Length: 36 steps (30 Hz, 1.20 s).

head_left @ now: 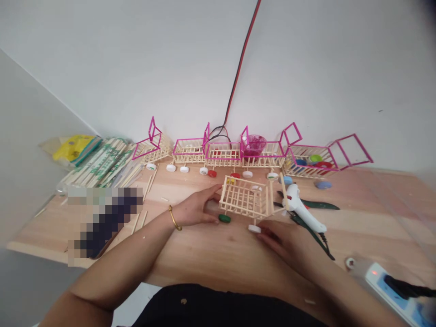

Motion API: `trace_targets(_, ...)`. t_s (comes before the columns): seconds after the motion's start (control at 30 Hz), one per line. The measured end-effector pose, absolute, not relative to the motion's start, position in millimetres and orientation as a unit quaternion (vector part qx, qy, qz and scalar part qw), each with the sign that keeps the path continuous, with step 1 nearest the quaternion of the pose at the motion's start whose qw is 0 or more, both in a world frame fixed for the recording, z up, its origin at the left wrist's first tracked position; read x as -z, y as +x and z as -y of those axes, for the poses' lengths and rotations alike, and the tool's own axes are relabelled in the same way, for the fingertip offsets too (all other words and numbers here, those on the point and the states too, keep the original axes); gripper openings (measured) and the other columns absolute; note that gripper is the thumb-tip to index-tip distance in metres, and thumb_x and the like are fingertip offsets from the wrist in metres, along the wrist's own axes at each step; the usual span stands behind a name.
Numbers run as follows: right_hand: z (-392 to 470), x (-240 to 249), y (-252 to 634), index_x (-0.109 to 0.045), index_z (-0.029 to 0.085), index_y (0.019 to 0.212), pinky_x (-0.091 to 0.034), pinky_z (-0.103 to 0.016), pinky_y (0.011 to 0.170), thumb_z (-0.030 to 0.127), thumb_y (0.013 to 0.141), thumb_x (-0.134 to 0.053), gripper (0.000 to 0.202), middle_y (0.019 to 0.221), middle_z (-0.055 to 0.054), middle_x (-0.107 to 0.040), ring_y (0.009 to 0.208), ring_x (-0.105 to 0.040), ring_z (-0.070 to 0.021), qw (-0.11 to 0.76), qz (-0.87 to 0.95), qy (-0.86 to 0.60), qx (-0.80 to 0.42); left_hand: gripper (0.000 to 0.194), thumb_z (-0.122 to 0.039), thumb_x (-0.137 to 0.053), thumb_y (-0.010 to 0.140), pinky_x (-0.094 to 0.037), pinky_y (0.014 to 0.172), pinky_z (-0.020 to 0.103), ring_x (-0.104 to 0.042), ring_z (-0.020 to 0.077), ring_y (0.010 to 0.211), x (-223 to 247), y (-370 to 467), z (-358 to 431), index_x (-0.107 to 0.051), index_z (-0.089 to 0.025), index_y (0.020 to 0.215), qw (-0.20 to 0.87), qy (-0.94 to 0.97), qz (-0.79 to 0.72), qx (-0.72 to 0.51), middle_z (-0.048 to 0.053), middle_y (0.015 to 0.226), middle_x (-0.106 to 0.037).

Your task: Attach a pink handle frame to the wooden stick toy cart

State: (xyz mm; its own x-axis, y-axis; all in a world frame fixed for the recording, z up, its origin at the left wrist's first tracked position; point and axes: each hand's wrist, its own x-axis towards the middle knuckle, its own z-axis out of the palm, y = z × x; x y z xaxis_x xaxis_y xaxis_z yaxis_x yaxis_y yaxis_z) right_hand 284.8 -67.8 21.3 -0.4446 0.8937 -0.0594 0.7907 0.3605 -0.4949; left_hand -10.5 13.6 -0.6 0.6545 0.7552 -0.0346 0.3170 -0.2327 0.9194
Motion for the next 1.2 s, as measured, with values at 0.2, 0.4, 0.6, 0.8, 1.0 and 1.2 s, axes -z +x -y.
trace_targets(0.2, 67.7, -20.6, 284.2, -0.067, 0.023, 0.090, -0.049, -0.032, 0.068, 0.035, 0.100, -0.051, 0.022, 0.083, -0.005, -0.075, 0.074, -0.068, -0.0212, 0.125, 0.821, -0.510, -0.224, 0.104, -0.025, -0.086, 0.070, -0.039, 0.117, 0.052, -0.058, 0.0327, 0.132, 2.7, -9.4, -12.8, -0.029, -0.024, 0.157, 0.502, 0.753, -0.367, -0.215, 0.012, 0.130, -0.066)
trace_targets(0.4, 67.4, -17.4, 285.5, -0.067, 0.023, 0.089, -0.048, -0.030, 0.066, 0.032, 0.098, -0.055, 0.017, 0.078, -0.003, -0.073, 0.070, -0.067, -0.0204, 0.114, 0.824, -0.511, -0.217, 0.107, -0.026, -0.086, 0.069, -0.040, 0.115, 0.052, -0.059, 0.0327, 0.131, 2.8, -8.8, -11.4, -0.026, -0.023, 0.158, 0.506, 0.746, -0.377, -0.214, 0.014, 0.134, -0.065)
trace_targets(0.6, 67.1, -15.2, 286.2, -0.068, 0.023, 0.092, -0.048, -0.030, 0.066, 0.036, 0.100, -0.051, 0.023, 0.082, -0.004, -0.075, 0.072, -0.069, -0.0203, 0.115, 0.824, -0.509, -0.218, 0.110, -0.028, -0.086, 0.070, -0.041, 0.114, 0.049, -0.060, 0.0312, 0.129, 0.7, -7.4, -10.7, -0.021, -0.024, 0.160, 0.510, 0.746, -0.371, -0.215, 0.012, 0.127, -0.068)
trace_targets(0.8, 66.8, -15.0, 286.6, -0.068, 0.023, 0.094, -0.049, -0.031, 0.067, 0.035, 0.099, -0.053, 0.020, 0.084, -0.005, -0.075, 0.074, -0.069, -0.0211, 0.108, 0.828, -0.506, -0.219, 0.108, -0.030, -0.085, 0.072, -0.041, 0.114, 0.049, -0.061, 0.0314, 0.127, 2.5, -7.5, -11.1, -0.022, -0.025, 0.160, 0.502, 0.748, -0.379, -0.213, 0.011, 0.126, -0.070)
trace_targets(1.0, 65.7, -15.0, 285.9, -0.068, 0.022, 0.094, -0.048, -0.031, 0.067, 0.032, 0.098, -0.055, 0.016, 0.082, -0.005, -0.074, 0.075, -0.069, -0.0216, 0.101, 0.832, -0.501, -0.215, 0.108, -0.029, -0.086, 0.070, -0.043, 0.112, 0.048, -0.064, 0.0315, 0.123, -0.2, -6.5, -10.7, -0.025, -0.021, 0.159, 0.504, 0.746, -0.378, -0.216, 0.012, 0.120, -0.071)
trace_targets(1.2, 64.7, -13.6, 286.2, -0.067, 0.022, 0.096, -0.049, -0.032, 0.070, 0.035, 0.101, -0.051, 0.022, 0.088, -0.005, -0.075, 0.078, -0.070, -0.0218, 0.093, 0.831, -0.501, -0.224, 0.105, -0.032, -0.086, 0.070, -0.042, 0.113, 0.049, -0.062, 0.0321, 0.125, -1.1, -5.2, -10.0, -0.028, -0.021, 0.157, 0.493, 0.754, -0.375, -0.217, 0.011, 0.121, -0.070)
